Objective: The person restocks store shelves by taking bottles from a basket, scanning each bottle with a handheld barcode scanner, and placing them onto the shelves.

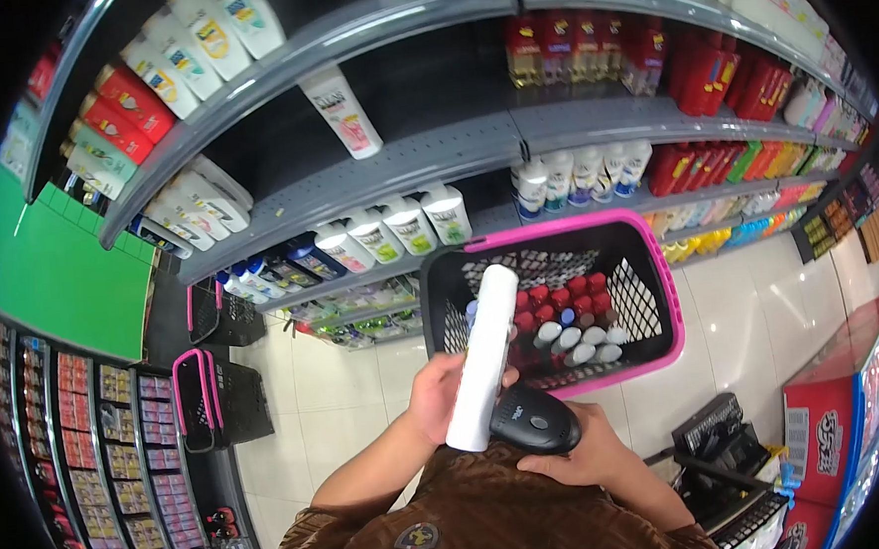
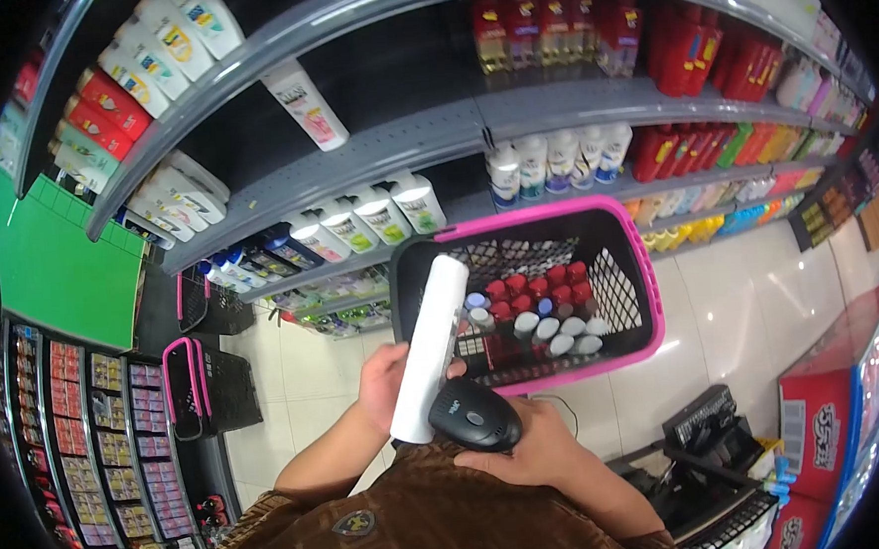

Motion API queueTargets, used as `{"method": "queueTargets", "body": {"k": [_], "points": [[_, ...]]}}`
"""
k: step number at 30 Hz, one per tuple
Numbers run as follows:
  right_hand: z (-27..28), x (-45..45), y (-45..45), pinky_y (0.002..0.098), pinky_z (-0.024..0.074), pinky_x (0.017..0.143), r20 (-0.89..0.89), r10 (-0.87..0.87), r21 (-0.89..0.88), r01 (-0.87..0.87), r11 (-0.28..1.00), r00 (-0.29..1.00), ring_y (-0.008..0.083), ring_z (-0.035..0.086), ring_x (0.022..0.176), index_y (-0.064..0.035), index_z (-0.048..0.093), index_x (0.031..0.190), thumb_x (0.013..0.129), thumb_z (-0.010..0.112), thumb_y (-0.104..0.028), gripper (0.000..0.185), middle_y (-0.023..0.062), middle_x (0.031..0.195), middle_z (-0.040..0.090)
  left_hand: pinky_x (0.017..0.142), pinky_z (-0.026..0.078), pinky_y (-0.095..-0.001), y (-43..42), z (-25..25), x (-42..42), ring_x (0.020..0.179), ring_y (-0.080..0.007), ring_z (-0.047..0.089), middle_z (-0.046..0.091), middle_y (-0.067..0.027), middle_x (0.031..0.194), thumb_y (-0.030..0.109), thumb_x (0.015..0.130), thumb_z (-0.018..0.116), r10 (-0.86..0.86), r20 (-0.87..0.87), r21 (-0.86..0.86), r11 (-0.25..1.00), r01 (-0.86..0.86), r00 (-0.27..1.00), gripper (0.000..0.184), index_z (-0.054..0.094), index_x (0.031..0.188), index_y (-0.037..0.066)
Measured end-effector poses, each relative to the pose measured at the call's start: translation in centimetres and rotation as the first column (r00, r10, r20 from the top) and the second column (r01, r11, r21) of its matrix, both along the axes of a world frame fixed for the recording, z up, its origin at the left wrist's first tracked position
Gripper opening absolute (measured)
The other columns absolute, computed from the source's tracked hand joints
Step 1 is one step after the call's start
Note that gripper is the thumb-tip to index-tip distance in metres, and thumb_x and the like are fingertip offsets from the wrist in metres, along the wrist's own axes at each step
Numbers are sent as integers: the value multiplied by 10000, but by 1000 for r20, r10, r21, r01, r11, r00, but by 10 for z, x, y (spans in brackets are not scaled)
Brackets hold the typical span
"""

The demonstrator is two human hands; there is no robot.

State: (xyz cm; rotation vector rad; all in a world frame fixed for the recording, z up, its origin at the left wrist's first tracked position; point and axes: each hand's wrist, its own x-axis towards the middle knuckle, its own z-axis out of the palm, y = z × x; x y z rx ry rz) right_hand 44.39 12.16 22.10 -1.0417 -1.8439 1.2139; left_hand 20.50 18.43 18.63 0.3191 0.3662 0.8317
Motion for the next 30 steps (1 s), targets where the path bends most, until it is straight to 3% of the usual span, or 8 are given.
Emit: {"method": "queueTargets", "body": {"k": [2, 4, 6, 12, 18, 24, 27, 30], "points": [[-7, -13, 2, 377, 585, 778, -102, -75, -151, 59, 987, 992, 282, 754, 829, 4, 685, 1164, 724, 934, -373, 631, 141, 954, 755, 854, 565, -416, -1, 6, -25, 1020, -287, 632, 597, -148, 1273, 406, 978, 561, 35, -19, 11, 999, -35, 999, 670, 390, 1509, 35], [-5, -27, 10, 351, 572, 810, -99, -56, -152, 40, 988, 994, 225, 739, 865, -1, 686, 1168, 744, 934, -321, 586, 120, 975, 758, 919, 567, -459, 7, 13, -56, 1065, -309, 683, 642, -166, 1228, 389, 1035, 557, 144, -115, 99, 986, -133, 983, 514, 480, 1391, 26], [0, -45, 16, 345, 561, 846, -154, -107, -154, 83, 985, 982, 205, 728, 924, 0, 690, 1166, 774, 917, -292, 539, 124, 1001, 756, 968, 561, -478, 24, 29, -90, 1097, -312, 681, 640, -166, 1257, 418, 1039, 547, 298, -190, 189, 946, -263, 935, 530, 492, 1391, 26], [8, -96, 21, 343, 546, 883, -111, -92, -176, 72, 982, 990, 180, 712, 959, 3, 695, 1174, 802, 897, -249, 493, 119, 1040, 756, 1019, 532, -510, 115, 79, -187, 1172, -312, 647, 666, -131, 1223, 357, 1069, 530, 573, -269, 145, 819, -556, 774, 444, 526, 1343, 8], [7, -143, 10, 345, 543, 888, -36, -164, -132, 158, 979, 986, 174, 710, 968, 0, 714, 1160, 820, 883, -248, 454, 117, 1062, 759, 962, 560, -459, 245, 70, -261, 1065, -258, 683, 689, -122, 1102, 177, 1034, 625, 516, -229, 296, 845, -446, 826, 266, 565, 1246, 28], [-4, -184, -14, 316, 531, 827, -116, -371, -210, 343, 916, 921, 129, 651, 889, 0, 710, 1118, 829, 868, -227, 399, 77, 983, 742, 962, 554, -409, 313, 82, -261, 1088, -238, 668, 650, -113, 1200, 14, 908, 742, 638, -313, 513, 737, -440, 703, 490, 501, 1335, 27], [-9, -194, -25, 305, 524, 802, -53, -402, -200, 385, 901, 914, 109, 617, 859, 6, 707, 1098, 833, 863, -223, 383, 57, 938, 726, 1001, 528, -384, 330, 69, -253, 1158, -248, 651, 652, -145, 1268, -29, 812, 787, 764, -364, 776, 565, -280, 532, 627, 479, 1358, -3], [-9, -198, -30, 301, 523, 792, 2, -439, -247, 426, 870, 899, 105, 617, 853, 8, 707, 1095, 831, 866, -225, 386, 52, 918, 723, 1007, 524, -383, 347, 53, -245, 1169, -248, 649, 650, -156, 1280, -15, 812, 795, 782, -367, 816, 531, -230, 503, 643, 474, 1370, 0]]}}
